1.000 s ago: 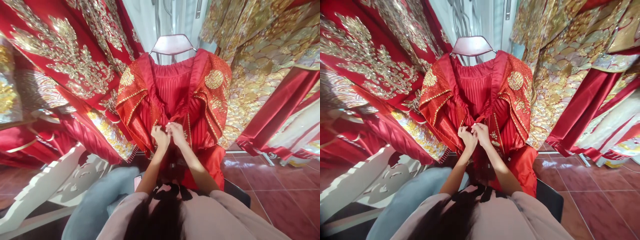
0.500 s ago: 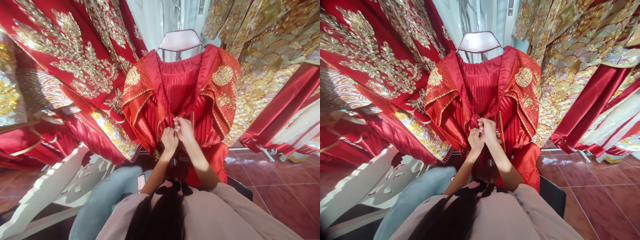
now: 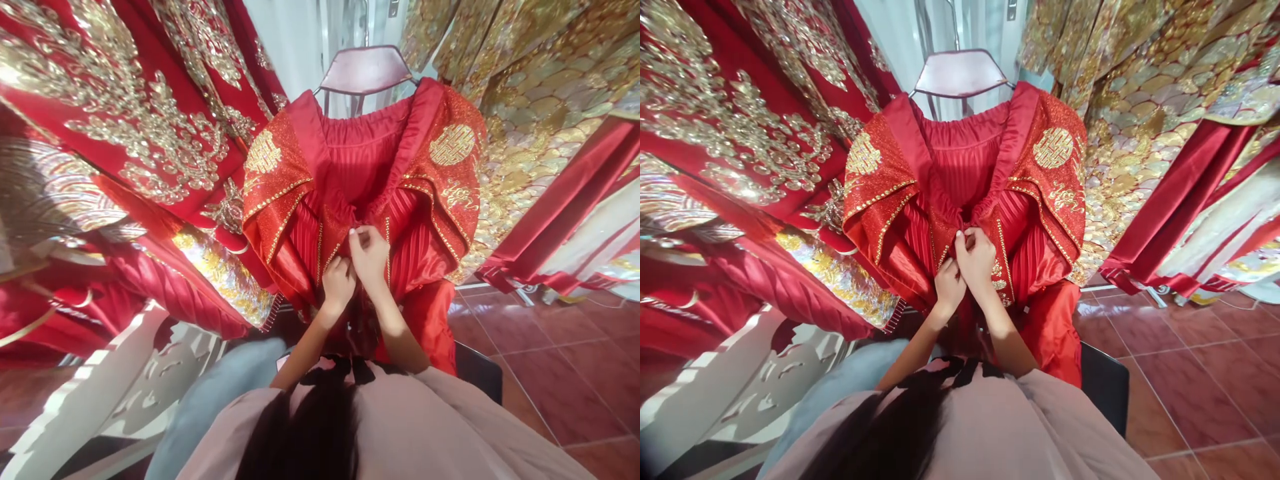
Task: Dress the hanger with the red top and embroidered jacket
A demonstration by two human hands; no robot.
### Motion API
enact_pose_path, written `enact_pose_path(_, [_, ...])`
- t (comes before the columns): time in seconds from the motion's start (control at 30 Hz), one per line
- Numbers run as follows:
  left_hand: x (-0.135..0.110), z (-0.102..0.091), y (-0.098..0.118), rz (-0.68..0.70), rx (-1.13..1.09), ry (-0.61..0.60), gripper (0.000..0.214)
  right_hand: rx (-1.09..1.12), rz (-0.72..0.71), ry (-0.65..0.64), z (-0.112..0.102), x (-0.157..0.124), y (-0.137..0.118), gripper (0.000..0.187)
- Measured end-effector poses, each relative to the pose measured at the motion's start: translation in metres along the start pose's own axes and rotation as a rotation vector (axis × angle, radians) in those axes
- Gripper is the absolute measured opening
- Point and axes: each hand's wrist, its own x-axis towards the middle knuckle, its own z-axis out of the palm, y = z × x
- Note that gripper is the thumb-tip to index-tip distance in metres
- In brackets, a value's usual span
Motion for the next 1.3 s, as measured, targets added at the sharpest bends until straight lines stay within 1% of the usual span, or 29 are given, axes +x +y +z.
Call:
enact_pose_path(0.1, [0.001,-0.004,-0.005,0.056,-0.076,-0.024,0.021,-0.149,-0.089,-0.043,0.001,0.003,0.003,0.017])
enact_pose_path(0.2, [0.004,-0.008,-0.010,0.088,-0.117,-0.052,0.022,-0.191,-0.091,-0.109,-0.002,0.003,0.002,0.017])
enact_pose_path(0.3, [0.010,-0.014,-0.017,0.082,-0.147,-0.074,0.024,-0.164,-0.055,-0.206,-0.018,-0.005,-0.001,0.017])
enact_pose_path(0.4, [0.019,-0.019,-0.027,0.056,-0.200,-0.089,0.035,-0.123,0.005,-0.295,-0.040,-0.023,-0.001,0.019])
enact_pose_path(0.5, [0.025,-0.022,-0.033,0.016,-0.365,-0.117,0.041,-0.074,0.064,-0.349,-0.053,-0.040,0.000,0.021])
enact_pose_path(0.6, [0.028,-0.023,-0.025,-0.091,-0.725,-0.109,0.045,-0.060,0.093,-0.376,-0.051,-0.049,0.000,0.020])
enact_pose_path(0.63, [0.029,-0.023,-0.020,-0.117,-0.854,-0.139,0.050,-0.065,0.095,-0.379,-0.048,-0.051,-0.001,0.019])
enact_pose_path(0.7, [0.033,-0.023,-0.008,-0.126,-1.047,-0.267,0.062,-0.075,0.086,-0.390,-0.043,-0.053,-0.003,0.018])
enact_pose_path(0.73, [0.035,-0.023,-0.002,-0.110,-1.099,-0.338,0.065,-0.078,0.077,-0.396,-0.042,-0.054,-0.005,0.018])
enact_pose_path(0.77, [0.038,-0.022,0.004,-0.090,-1.125,-0.385,0.066,-0.082,0.067,-0.402,-0.041,-0.054,-0.007,0.018])
enact_pose_path(0.8, [0.040,-0.020,0.008,-0.075,-1.131,-0.397,0.065,-0.092,0.057,-0.402,-0.041,-0.055,-0.008,0.018])
enact_pose_path(0.97, [0.049,-0.009,0.023,-0.044,-1.106,-0.280,0.055,-0.142,0.011,-0.358,-0.050,-0.056,-0.009,0.015])
enact_pose_path(1.07, [0.048,-0.004,0.033,-0.039,-1.152,-0.284,0.046,-0.097,-0.003,-0.365,-0.059,-0.053,-0.005,0.016])
enact_pose_path(1.13, [0.046,-0.005,0.040,-0.087,-1.168,-0.270,0.038,-0.070,-0.011,-0.368,-0.066,-0.048,-0.001,0.017])
enact_pose_path(1.2, [0.044,-0.008,0.047,-0.155,-1.143,-0.178,0.029,-0.058,-0.012,-0.354,-0.073,-0.043,0.003,0.018])
enact_pose_path(1.3, [0.039,-0.019,0.055,-0.229,-1.015,0.000,0.017,-0.086,-0.026,-0.320,-0.080,-0.030,0.010,0.017])
